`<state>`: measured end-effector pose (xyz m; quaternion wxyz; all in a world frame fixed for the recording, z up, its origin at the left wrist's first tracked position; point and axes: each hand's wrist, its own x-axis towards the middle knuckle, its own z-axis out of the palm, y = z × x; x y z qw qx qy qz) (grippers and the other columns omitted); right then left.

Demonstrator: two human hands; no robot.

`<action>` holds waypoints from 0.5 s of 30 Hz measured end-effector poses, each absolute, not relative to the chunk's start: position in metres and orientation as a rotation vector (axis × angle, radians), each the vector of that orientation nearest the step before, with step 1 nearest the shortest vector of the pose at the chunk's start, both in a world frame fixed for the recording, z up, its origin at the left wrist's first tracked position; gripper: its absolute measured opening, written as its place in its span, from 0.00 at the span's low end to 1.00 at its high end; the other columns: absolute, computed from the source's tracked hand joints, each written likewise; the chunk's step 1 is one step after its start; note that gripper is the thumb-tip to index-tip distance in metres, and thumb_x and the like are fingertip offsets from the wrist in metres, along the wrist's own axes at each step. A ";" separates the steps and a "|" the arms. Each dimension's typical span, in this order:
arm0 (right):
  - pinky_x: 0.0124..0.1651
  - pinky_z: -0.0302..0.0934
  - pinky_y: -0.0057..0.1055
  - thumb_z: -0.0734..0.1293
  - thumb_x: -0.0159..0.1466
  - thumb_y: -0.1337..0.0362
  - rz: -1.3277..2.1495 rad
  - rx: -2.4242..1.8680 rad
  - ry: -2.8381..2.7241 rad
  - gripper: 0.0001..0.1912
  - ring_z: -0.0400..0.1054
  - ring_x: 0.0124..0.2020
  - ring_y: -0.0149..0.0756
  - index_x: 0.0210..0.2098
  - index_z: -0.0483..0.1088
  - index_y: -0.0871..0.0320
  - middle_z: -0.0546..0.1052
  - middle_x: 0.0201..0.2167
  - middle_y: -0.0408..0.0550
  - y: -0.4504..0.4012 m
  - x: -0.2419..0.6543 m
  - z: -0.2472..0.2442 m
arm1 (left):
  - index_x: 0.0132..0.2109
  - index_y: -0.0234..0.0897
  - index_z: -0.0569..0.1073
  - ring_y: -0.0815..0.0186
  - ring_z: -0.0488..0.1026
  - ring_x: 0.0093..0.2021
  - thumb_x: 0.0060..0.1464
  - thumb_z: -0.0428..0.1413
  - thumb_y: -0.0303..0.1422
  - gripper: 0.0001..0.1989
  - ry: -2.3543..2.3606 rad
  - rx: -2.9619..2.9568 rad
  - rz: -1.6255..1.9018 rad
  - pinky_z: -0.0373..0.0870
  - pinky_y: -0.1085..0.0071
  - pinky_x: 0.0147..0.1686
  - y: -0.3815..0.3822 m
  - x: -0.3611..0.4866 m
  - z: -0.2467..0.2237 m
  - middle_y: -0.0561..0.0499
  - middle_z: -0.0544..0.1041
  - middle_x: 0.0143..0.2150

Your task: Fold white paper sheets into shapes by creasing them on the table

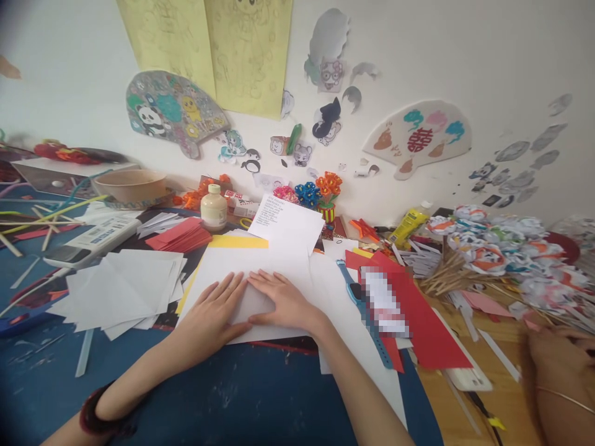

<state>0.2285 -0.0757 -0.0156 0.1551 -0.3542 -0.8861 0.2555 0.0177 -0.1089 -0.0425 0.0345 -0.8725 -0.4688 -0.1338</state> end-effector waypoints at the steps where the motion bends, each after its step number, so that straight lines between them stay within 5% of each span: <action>1: 0.69 0.35 0.46 0.67 0.59 0.46 0.731 -1.018 -2.541 0.43 0.42 0.69 0.43 0.67 0.46 0.49 0.51 0.68 0.47 -0.076 0.228 -0.016 | 0.66 0.32 0.54 0.51 0.51 0.68 0.58 0.49 0.47 0.35 -1.438 -2.708 -0.430 0.56 0.53 0.61 -0.107 0.016 -0.042 0.38 0.56 0.67; 5: 0.69 0.34 0.47 0.67 0.59 0.46 0.752 -1.037 -2.544 0.41 0.41 0.69 0.42 0.67 0.48 0.47 0.49 0.68 0.45 -0.077 0.228 -0.015 | 0.62 0.32 0.60 0.54 0.62 0.62 0.58 0.51 0.38 0.27 -1.570 -2.702 -0.540 0.63 0.59 0.57 -0.097 0.004 -0.030 0.39 0.66 0.62; 9: 0.69 0.33 0.48 0.67 0.59 0.47 0.791 -1.045 -2.540 0.40 0.40 0.69 0.42 0.66 0.49 0.45 0.49 0.68 0.44 -0.079 0.228 -0.012 | 0.55 0.31 0.66 0.50 0.71 0.50 0.56 0.53 0.39 0.23 -1.884 -2.510 -0.537 0.68 0.57 0.46 -0.086 -0.004 -0.013 0.38 0.75 0.48; 15: 0.68 0.35 0.47 0.68 0.58 0.47 0.787 -1.111 -2.504 0.46 0.37 0.69 0.43 0.68 0.42 0.48 0.46 0.69 0.47 -0.084 0.228 -0.011 | 0.37 0.38 0.72 0.61 0.74 0.35 0.53 0.52 0.39 0.10 -2.092 -2.724 -0.515 0.67 0.69 0.33 -0.075 -0.003 -0.002 0.49 0.76 0.32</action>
